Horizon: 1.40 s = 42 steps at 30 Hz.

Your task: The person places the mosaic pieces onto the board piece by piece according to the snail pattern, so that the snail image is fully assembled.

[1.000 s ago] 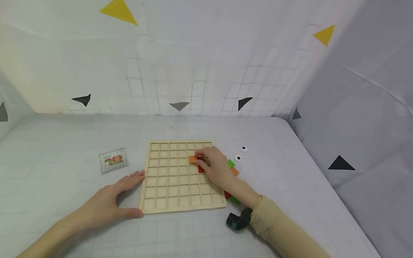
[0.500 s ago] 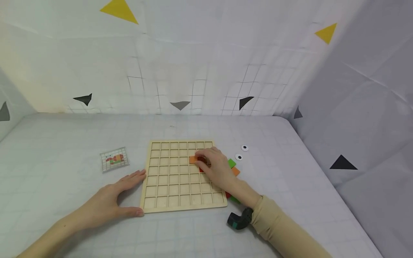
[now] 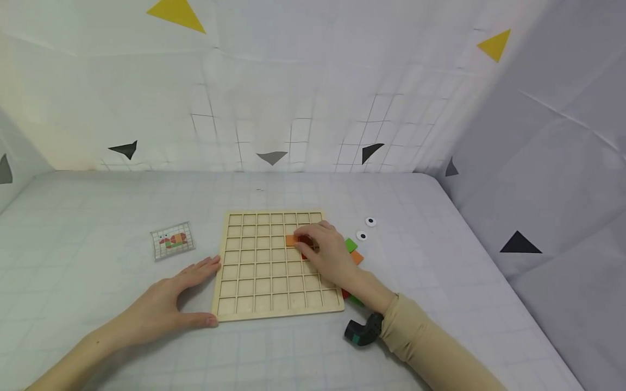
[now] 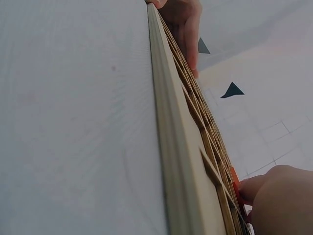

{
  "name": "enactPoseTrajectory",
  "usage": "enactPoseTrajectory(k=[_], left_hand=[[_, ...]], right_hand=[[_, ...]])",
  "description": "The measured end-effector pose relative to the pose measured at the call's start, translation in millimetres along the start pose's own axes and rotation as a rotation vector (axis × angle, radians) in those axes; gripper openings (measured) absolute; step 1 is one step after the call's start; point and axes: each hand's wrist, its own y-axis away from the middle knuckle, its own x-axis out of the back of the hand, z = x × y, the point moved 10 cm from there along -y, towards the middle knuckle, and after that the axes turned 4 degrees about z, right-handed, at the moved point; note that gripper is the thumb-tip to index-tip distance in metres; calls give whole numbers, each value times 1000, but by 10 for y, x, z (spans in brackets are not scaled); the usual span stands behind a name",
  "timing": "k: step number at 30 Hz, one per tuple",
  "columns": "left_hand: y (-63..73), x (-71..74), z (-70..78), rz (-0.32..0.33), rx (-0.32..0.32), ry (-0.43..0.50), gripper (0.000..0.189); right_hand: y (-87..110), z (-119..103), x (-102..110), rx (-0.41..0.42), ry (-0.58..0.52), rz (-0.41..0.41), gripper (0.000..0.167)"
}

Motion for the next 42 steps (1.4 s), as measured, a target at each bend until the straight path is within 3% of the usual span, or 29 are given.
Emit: enactPoseTrajectory(k=[24, 27, 39, 42], left_hand=[[-2, 21, -11, 2, 5, -4, 100], [-11, -3, -8, -8, 3, 1, 101], [-9, -20, -11, -26, 21, 0, 98], [-2, -12, -20, -18, 24, 2, 97]], right_hand=[[-24, -17, 4, -28, 14, -18, 25], [-38, -12, 96, -45, -7, -11, 29], [69, 259, 598, -245, -95, -34, 29], [98, 332, 646, -264, -122, -72, 31]])
